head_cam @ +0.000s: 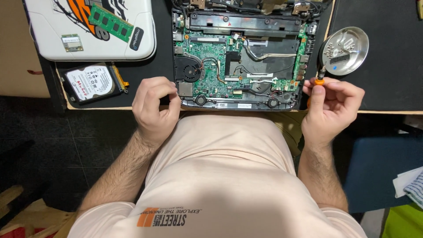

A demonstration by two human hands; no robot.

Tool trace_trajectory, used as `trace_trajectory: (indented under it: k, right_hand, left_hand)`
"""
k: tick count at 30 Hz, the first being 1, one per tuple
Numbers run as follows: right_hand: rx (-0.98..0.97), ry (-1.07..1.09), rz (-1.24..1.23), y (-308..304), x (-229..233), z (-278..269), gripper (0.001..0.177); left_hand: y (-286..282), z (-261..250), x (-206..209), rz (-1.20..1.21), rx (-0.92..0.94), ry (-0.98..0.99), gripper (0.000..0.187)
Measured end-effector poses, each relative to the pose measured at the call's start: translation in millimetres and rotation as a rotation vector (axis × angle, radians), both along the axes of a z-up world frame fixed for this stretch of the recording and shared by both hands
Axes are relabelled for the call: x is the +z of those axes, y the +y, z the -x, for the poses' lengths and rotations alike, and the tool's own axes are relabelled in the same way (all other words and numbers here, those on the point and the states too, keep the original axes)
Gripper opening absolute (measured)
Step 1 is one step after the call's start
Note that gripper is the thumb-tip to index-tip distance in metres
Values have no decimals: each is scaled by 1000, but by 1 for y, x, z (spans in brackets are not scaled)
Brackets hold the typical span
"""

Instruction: The person uses a screwdriver to remove screws from a disassembled laptop motherboard, then installs a RAM module and a small circuit board, securing them with screws. The work is performed on a desk with tools and parts laid out nearby.

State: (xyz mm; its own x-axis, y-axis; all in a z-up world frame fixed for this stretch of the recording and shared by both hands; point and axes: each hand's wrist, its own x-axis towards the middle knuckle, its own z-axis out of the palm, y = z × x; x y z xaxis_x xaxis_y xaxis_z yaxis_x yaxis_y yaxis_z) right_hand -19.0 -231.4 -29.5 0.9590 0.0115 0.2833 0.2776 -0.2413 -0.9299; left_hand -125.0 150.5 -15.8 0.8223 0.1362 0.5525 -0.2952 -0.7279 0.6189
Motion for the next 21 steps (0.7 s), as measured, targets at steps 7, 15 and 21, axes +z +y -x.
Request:
trace_trajectory:
  k: [7,15,21]
  right_hand:
    - [-70,1,28,-19,2,-4,30]
    - [-334,-367,574,-95,-8,-59,15]
    - [-258,-426,760,-98,-8,-72,7]
  left_hand:
    - [0,-5,-1,-19,-5,-32,24]
    - [-3,-2,-9,-26,-47,-66,10]
    - [-5,-5,1,32,-132,-73,27]
